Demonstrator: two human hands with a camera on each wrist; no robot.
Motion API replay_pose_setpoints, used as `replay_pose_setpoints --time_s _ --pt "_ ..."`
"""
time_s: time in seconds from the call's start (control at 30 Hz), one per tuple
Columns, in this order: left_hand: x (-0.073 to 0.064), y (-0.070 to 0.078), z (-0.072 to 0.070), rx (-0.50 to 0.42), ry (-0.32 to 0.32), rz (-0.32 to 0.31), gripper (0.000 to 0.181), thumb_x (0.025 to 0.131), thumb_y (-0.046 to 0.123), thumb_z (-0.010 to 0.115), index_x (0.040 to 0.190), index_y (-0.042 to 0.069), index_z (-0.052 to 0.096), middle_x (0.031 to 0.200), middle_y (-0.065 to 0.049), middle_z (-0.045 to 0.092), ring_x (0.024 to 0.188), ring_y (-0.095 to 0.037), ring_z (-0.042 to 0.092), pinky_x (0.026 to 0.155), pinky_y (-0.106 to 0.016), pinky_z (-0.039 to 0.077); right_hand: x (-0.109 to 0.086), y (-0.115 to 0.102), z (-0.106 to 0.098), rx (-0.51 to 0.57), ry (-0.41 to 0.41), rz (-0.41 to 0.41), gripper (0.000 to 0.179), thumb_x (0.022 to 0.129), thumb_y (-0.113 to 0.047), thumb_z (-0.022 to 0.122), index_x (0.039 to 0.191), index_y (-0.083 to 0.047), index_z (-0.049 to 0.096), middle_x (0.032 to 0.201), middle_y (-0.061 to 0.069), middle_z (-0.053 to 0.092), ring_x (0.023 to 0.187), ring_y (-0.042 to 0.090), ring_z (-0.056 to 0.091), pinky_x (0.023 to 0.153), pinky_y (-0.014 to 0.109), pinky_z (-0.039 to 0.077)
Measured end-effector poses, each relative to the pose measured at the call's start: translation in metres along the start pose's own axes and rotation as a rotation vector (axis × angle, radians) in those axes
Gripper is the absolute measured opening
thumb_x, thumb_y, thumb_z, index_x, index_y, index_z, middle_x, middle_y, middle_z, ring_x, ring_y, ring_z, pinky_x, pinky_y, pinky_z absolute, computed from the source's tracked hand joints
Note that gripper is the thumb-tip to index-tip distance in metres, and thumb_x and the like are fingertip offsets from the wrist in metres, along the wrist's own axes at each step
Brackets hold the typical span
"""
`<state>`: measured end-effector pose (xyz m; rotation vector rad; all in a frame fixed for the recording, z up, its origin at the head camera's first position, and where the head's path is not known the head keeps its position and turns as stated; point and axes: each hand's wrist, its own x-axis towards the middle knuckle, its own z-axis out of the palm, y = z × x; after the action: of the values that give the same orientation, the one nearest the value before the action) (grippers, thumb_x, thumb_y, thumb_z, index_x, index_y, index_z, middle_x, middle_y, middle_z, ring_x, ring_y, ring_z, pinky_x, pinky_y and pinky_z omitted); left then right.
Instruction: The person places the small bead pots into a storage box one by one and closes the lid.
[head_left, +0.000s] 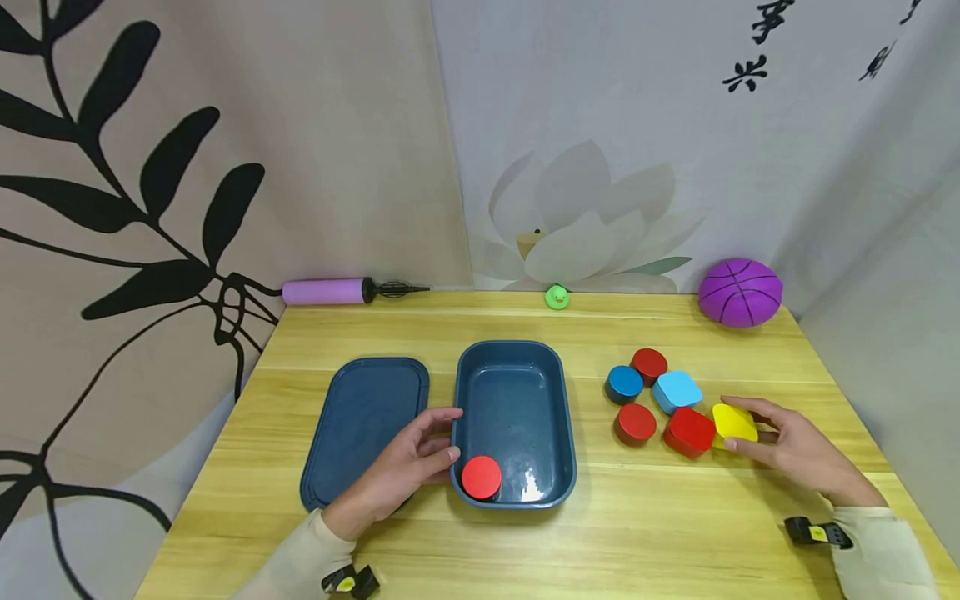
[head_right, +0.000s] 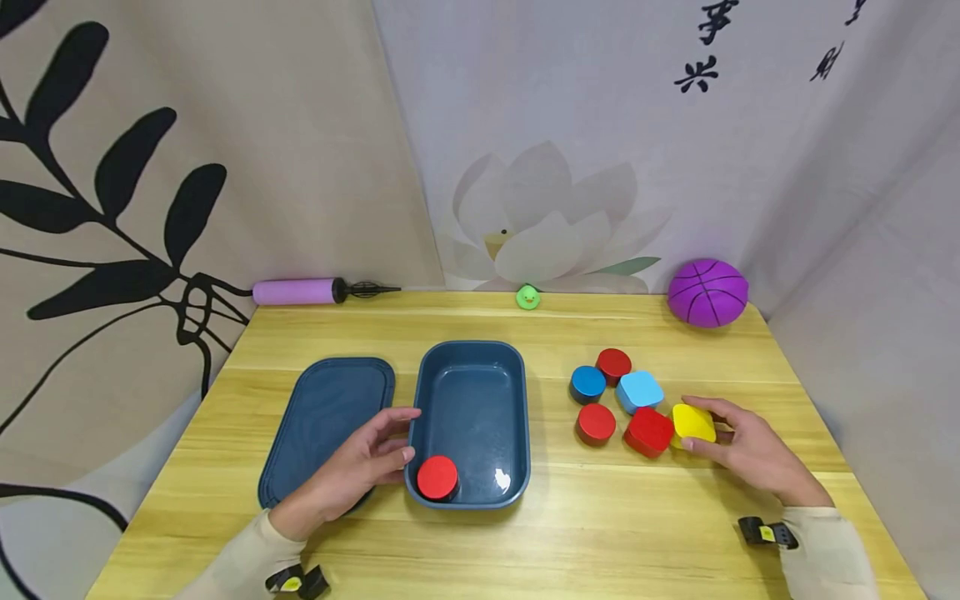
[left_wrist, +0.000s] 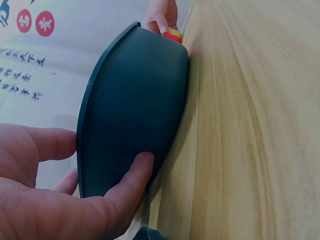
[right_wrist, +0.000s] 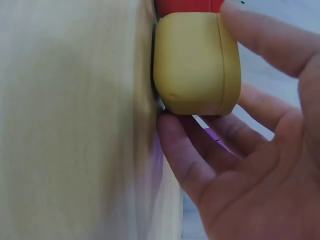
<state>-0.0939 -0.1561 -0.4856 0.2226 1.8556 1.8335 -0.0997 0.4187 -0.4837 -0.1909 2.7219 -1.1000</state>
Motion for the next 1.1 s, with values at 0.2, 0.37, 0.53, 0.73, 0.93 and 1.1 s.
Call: replay_pose_setpoints --time_s 0.2,0.37,0.53,0.73,0.93,1.1 --pt "0.0 0.0 0.0 -0.007 -0.003 0.0 0.064 0.106 0.017 0.066 0.162 0.009 0.035 0.163 -0.025 0.037 0.143 -0.044 0.051 0.099 -0.043 0.06 -0.003 -0.002 -0.006 -0.057 0.065 0.069 0.074 0.096 -0.043 0.078 0.156 -0.009 0.051 0.156 0.025 0.049 0.131 0.048 0.055 0.08 0.012 0.052" --pt "-0.001 0.001 0.0 -0.009 -0.002 -0.001 0.063 0.106 0.017 0.066 0.161 0.01 0.036 0.163 -0.025 0.037 0.143 -0.044 0.051 0.099 -0.043 0.06 -0.006 -0.006 -0.012 -0.053 0.167 0.043 0.068 0.095 -0.037 0.081 0.152 -0.011 0.056 0.147 0.0 0.056 0.119 -0.006 0.051 0.076 0.012 0.053" --pt "-0.001 0.0 -0.001 -0.014 -0.002 -0.002 0.064 0.106 0.016 0.066 0.161 0.009 0.035 0.162 -0.025 0.037 0.143 -0.043 0.051 0.098 -0.044 0.06 -0.005 -0.017 -0.015 -0.021 0.221 0.023 0.068 0.095 -0.035 0.082 0.154 -0.012 0.055 0.135 -0.026 0.05 0.107 -0.022 0.044 0.075 0.013 0.055" --pt "0.0 0.0 -0.002 -0.002 0.006 -0.001 0.063 0.106 0.017 0.066 0.161 0.01 0.036 0.163 -0.025 0.037 0.142 -0.042 0.052 0.098 -0.044 0.06 0.003 -0.038 -0.008 0.013 0.264 -0.08 0.063 0.094 -0.023 0.083 0.15 -0.007 0.058 0.131 -0.029 0.052 0.104 -0.015 0.055 0.077 0.008 0.055" --pt "0.0 0.001 -0.001 -0.003 0.003 -0.002 0.063 0.107 0.017 0.065 0.162 0.01 0.036 0.164 -0.024 0.036 0.143 -0.043 0.051 0.099 -0.044 0.059 0.015 -0.062 0.003 0.019 0.258 -0.182 0.062 0.093 -0.017 0.084 0.149 -0.007 0.06 0.135 -0.014 0.06 0.102 -0.011 0.059 0.077 0.01 0.057" --pt "0.0 0.001 -0.001 -0.006 -0.002 -0.006 0.064 0.106 0.017 0.066 0.162 0.01 0.035 0.164 -0.025 0.036 0.143 -0.042 0.052 0.099 -0.044 0.059 0.024 -0.086 0.009 0.027 0.212 -0.246 0.062 0.094 -0.015 0.082 0.151 -0.008 0.058 0.142 0.013 0.061 0.106 -0.01 0.06 0.08 0.011 0.057"
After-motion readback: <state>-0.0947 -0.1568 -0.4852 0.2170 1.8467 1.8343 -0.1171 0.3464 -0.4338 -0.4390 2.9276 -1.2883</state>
